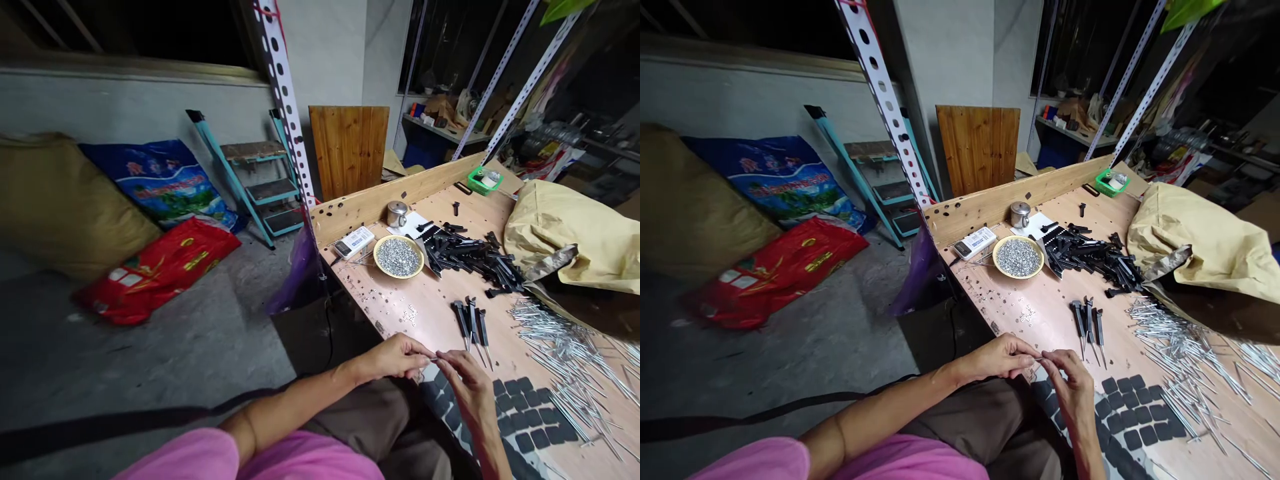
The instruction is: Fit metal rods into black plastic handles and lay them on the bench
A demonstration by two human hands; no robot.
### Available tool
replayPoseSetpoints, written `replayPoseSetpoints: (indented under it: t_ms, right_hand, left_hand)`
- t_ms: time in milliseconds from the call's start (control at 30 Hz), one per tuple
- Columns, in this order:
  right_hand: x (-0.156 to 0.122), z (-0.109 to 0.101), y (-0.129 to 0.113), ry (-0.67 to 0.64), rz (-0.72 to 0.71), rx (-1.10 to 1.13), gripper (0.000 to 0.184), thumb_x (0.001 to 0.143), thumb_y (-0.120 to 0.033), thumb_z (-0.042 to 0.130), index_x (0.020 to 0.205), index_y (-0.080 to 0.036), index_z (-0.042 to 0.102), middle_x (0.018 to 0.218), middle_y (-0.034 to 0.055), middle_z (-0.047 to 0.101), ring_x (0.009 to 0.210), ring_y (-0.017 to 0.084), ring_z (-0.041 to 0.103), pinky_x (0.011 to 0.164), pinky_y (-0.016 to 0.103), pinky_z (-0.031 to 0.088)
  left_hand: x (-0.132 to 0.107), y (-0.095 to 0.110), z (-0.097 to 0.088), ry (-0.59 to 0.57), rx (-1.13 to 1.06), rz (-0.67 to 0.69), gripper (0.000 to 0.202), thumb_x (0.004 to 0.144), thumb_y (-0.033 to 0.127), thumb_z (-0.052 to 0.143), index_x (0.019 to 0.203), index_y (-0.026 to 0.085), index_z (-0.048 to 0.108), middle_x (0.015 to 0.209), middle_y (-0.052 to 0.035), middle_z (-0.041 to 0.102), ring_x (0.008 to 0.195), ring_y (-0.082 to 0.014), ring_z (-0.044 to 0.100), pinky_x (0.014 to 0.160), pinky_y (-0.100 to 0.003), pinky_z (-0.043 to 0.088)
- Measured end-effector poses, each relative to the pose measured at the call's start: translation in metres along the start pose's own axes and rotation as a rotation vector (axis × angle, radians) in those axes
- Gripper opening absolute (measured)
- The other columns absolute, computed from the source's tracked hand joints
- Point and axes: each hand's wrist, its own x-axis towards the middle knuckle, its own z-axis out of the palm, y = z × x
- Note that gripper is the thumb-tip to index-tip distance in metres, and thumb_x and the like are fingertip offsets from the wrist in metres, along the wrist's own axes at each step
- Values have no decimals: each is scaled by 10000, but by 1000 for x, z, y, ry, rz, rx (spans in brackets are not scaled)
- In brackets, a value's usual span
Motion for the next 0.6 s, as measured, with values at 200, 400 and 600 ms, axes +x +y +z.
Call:
replayPoseSetpoints:
  t_ms: [200,400,600]
  right_hand:
    - [-8,1,-1,11,-55,-59,229,872,-369,516,829,-220,684,753,46,676,662,155,655,598,228,514]
    - [-15,10,8,92,30,-62,235,888,-367,486,861,-206,656,753,39,672,606,139,634,564,225,503]
    - [-15,9,8,78,-18,-70,235,886,-361,480,840,-209,654,748,46,664,671,158,639,622,249,505]
  left_hand:
    - [1,-2,3,-49,105,3,337,810,370,561,972,104,692,465,60,469,397,-42,336,415,-165,279]
    - [3,-5,11,207,419,282,208,808,196,544,911,138,715,737,-37,673,687,-121,577,696,-208,431]
    - [7,-5,7,75,272,164,228,815,248,539,878,116,714,504,29,549,488,-82,497,553,-178,417]
